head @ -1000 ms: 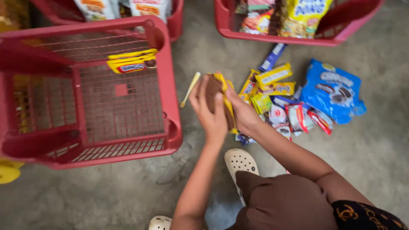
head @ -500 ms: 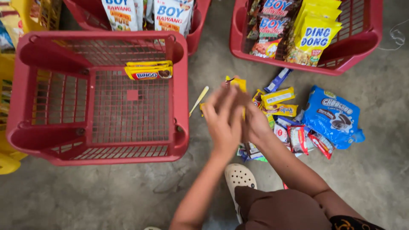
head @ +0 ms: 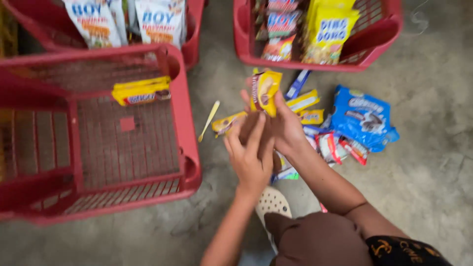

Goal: Wiping a shopping basket with a cloth and then sorting and organizing various snack packages from a pile on the floor into the basket.

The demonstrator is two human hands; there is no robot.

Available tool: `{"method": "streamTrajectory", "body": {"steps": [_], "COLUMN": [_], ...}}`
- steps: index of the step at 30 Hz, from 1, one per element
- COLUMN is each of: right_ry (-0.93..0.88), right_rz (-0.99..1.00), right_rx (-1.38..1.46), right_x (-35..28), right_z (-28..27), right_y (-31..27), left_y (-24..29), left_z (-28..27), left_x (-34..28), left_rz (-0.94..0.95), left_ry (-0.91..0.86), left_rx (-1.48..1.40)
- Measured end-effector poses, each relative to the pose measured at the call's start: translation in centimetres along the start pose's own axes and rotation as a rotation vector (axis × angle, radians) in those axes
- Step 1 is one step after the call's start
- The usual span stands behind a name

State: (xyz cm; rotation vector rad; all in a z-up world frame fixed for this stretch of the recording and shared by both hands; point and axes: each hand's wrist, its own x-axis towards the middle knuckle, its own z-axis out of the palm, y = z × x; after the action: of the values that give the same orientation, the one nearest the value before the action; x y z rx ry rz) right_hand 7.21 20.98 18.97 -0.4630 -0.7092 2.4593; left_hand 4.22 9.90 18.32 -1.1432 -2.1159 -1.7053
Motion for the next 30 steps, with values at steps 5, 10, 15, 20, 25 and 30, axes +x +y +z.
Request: {"method": "streamTrajectory", "body": {"steps": [5, 10, 15, 20, 25, 30], "right_ry": [-0.031, 0.039, 0.017, 0.06, 0.112, -0.005], "right_rz": [0.09, 0.084, -0.09, 0.02, 0.084, 0.046], "right_rx": [-0.055, 0.037, -0.148, -0.062, -0.026, -0.004], "right_x": [-1.7, -0.9, -0.1, -1.2, -0.4, 1.4], "right_z": [0.2, 0.0, 1.5, 2.4, 1.3, -1.6], "right_y": [3.4, 0.6, -2.2, 1.0, 1.1, 1.0], "left_y": [-2.2, -1.0, 0.4, -2.5, -4.2, -3.6], "left_z": [-1.2, -1.0, 0.9, -0.5, -1.1, 0.8], "left_x": [5.0, 2.8, -2.9, 0.2, 1.4, -1.1], "left_rz": [-0.043, 0.0, -0.073, -0.15, -0.317, -1.105], "left_ry": [0.151, 0.077, 0.011, 0.076, 0.026, 0.085], "left_rx": [0.027, -0.015, -0.158, -0.165, -0.302, -0.993]}}
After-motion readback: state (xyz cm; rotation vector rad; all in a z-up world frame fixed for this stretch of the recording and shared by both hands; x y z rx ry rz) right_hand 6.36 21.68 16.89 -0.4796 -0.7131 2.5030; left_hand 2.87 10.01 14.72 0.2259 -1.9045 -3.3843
